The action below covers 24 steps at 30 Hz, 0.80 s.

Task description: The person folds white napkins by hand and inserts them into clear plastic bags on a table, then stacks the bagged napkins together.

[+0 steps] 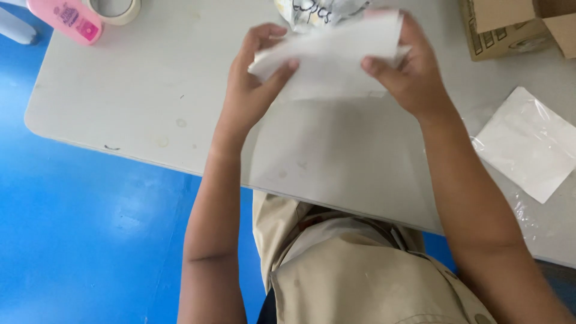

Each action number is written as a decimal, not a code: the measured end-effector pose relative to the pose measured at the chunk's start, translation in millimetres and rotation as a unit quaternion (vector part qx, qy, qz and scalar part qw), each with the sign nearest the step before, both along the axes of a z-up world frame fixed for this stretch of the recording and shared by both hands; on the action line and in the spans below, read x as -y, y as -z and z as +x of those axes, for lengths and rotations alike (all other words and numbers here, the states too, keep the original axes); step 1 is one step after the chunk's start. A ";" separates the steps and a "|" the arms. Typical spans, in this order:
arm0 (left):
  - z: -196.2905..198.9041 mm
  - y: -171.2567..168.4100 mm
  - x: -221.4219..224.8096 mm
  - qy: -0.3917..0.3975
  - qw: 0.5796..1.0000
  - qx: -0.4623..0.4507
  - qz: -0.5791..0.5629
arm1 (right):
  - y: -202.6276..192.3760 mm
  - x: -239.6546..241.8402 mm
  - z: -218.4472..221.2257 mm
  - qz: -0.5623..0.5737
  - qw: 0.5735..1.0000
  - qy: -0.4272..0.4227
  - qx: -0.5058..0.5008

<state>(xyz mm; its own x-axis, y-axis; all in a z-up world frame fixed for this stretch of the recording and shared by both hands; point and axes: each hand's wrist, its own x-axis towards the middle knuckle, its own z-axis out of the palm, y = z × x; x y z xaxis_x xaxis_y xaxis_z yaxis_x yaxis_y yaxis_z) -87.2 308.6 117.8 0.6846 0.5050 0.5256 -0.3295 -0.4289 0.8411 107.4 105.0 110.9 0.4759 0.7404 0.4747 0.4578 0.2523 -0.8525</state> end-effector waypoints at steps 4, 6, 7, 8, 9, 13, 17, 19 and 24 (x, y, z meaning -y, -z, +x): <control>-0.7 30.4 -14.2 0.058 0.996 -0.065 0.003 | 34.7 -4.3 5.1 -0.064 0.995 -0.035 -0.073; 4.2 54.7 -18.9 0.052 0.989 -0.132 -0.041 | 59.5 -8.9 5.4 -0.090 0.988 -0.012 -0.124; 8.2 63.6 -19.5 0.060 0.987 -0.134 -0.063 | 71.4 -11.6 6.6 -0.068 0.984 0.000 -0.165; 12.6 72.1 -19.7 0.069 0.985 -0.136 -0.085 | 83.1 -13.7 7.7 -0.046 0.978 0.013 -0.205; 13.0 71.0 -17.8 0.068 0.985 -0.137 -0.084 | 85.9 -14.2 7.7 -0.045 0.978 0.012 -0.206; 20.8 74.2 -23.9 0.077 0.987 -0.071 -0.118 | 89.1 -18.3 21.0 -0.021 0.975 0.015 -0.219; 25.5 80.8 -10.0 0.060 0.996 0.001 -0.069 | 101.9 -23.4 17.8 -0.022 0.980 0.049 -0.192; 27.9 74.8 1.6 0.032 0.996 -0.012 -0.085 | 91.3 -27.2 5.5 0.003 0.984 0.023 -0.176; 31.9 78.9 13.2 -0.066 0.991 -0.001 -0.113 | 64.4 -27.0 -12.3 0.002 0.982 0.063 -0.179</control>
